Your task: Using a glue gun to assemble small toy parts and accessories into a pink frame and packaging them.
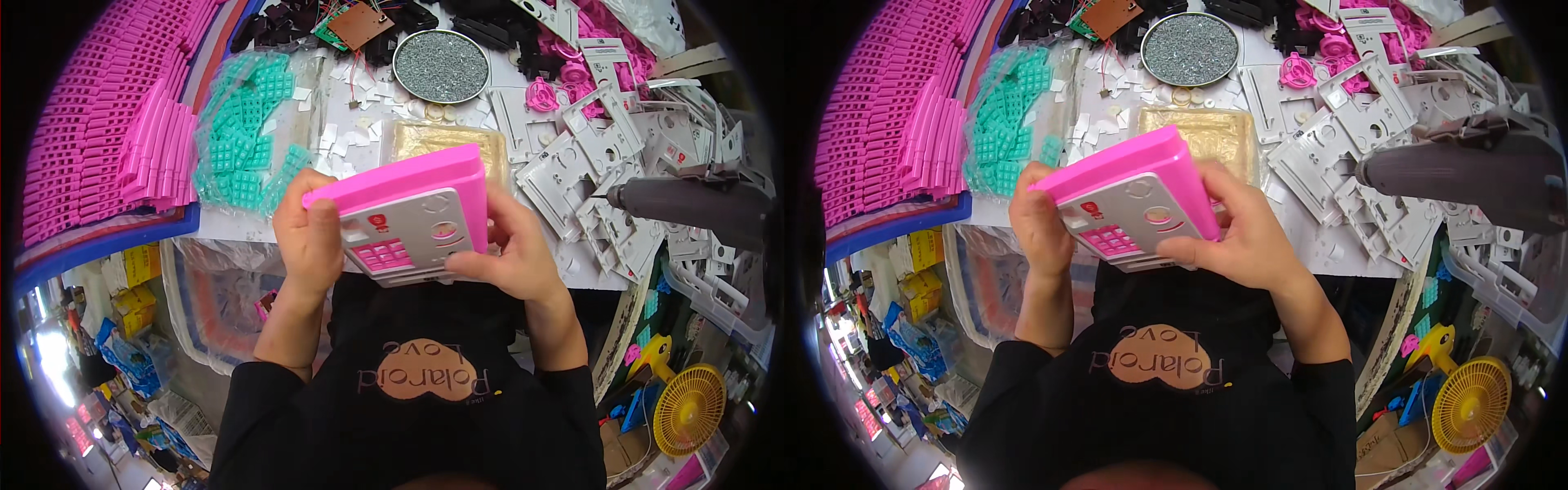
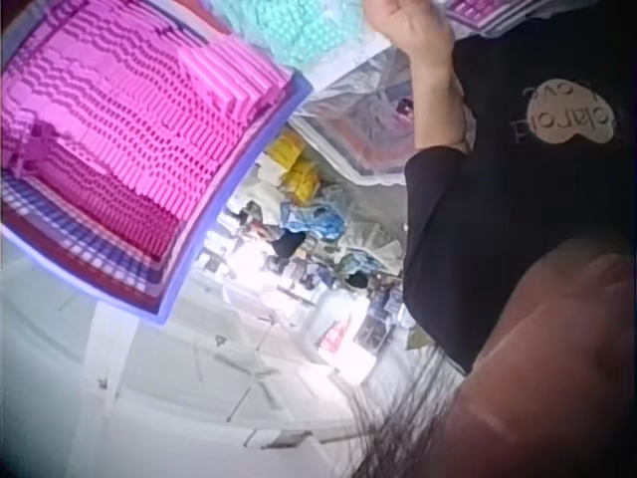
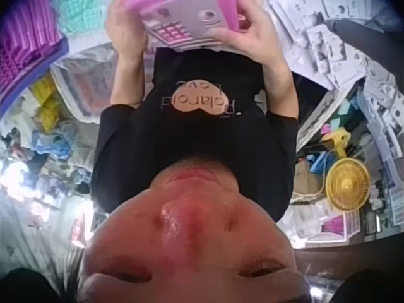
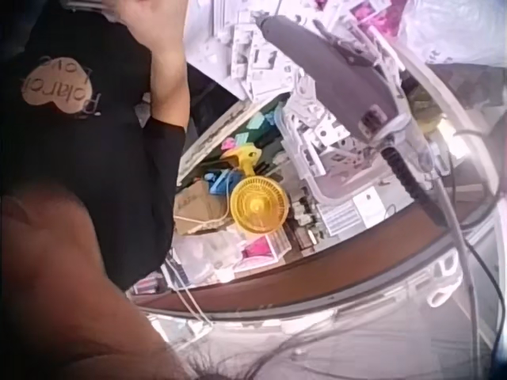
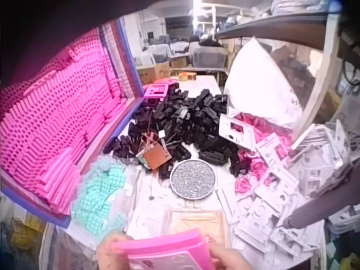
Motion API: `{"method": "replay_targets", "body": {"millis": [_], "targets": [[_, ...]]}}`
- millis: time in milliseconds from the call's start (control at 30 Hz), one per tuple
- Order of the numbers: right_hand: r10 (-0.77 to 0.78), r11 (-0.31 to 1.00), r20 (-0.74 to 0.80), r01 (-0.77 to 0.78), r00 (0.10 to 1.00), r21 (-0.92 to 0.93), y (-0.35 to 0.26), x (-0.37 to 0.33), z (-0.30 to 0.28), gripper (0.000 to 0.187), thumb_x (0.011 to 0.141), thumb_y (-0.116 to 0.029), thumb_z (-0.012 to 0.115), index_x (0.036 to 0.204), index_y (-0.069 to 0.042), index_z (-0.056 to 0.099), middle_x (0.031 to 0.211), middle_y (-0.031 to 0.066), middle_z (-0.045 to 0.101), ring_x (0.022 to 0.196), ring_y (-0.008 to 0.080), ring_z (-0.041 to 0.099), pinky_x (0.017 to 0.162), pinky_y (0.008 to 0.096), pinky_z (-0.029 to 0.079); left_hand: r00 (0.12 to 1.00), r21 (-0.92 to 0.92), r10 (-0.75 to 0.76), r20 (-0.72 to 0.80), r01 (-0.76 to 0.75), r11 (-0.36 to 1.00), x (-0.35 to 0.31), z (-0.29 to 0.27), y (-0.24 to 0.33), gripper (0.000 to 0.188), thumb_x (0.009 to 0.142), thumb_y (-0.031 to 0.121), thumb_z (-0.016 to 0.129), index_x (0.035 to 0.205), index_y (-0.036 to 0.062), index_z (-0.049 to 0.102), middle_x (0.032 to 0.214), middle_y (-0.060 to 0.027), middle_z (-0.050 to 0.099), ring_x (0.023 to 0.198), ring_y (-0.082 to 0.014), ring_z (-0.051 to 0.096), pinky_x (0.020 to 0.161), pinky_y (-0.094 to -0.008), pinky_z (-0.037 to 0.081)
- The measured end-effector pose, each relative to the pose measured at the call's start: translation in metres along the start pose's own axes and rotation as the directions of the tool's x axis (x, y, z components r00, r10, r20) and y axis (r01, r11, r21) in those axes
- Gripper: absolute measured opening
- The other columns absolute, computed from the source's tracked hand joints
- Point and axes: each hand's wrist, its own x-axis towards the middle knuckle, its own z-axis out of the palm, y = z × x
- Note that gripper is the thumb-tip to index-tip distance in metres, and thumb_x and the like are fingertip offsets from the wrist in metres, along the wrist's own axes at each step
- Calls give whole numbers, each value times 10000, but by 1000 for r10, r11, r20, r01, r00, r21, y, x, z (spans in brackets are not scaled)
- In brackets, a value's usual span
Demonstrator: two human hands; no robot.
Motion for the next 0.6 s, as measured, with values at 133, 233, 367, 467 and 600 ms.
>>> {"method": "replay_targets", "body": {"millis": [133, 233, 367, 467, 600], "targets": [[-68, 997, -156, 74, 985, 32, -11, 5, 13, 332, 860, -114, 822, 1100, 27, 639, 885, 11, 663, 791, 70, 644, 693, 237, 531, 992, 196, 73, 107, -93, 976, -5, -5, 1, 646, 1030, 615, 453, 852, 0, 541, 697, -48, 532, 649, -107, 500, 587, -274, 375], [-208, 976, -129, 196, 970, -95, -4, -1, 15, 237, 845, -89, 839, 971, 8, 663, 801, -10, 635, 709, 42, 562, 588, 222, 442, 990, 102, 134, 54, -139, 985, 0, -6, 0, 653, 1024, 625, 456, 819, 9, 519, 673, -53, 510, 616, -124, 498, 559, -284, 371], [-311, 950, -140, 307, 940, -52, -25, 5, 12, 217, 838, -59, 833, 944, 3, 654, 843, 68, 680, 757, 95, 616, 638, 248, 479, 965, 147, 250, 86, -260, 954, 19, 0, 14, 684, 1010, 672, 417, 808, 24, 498, 732, -88, 556, 614, -152, 506, 559, -300, 389], [-587, 796, 13, 579, 810, -176, -36, 20, -6, 222, 862, -109, 821, 943, -24, 632, 957, 155, 720, 805, 209, 679, 717, 318, 537, 921, 161, 387, 44, -389, 907, 55, 8, 29, 741, 979, 728, 386, 939, 5, 541, 795, -83, 623, 650, -142, 530, 582, -253, 408], [-626, 311, 434, 718, 648, -623, -40, 23, -33, 199, 762, -141, 787, 921, -118, 671, 1089, 46, 736, 1081, 305, 649, 1066, 529, 415, 946, 37, -155, 285, 150, 988, 70, -27, 23, 842, 973, 712, 341, 1410, 1, 456, 966, -83, 676, 725, -103, 578, 651, -206, 438]]}}
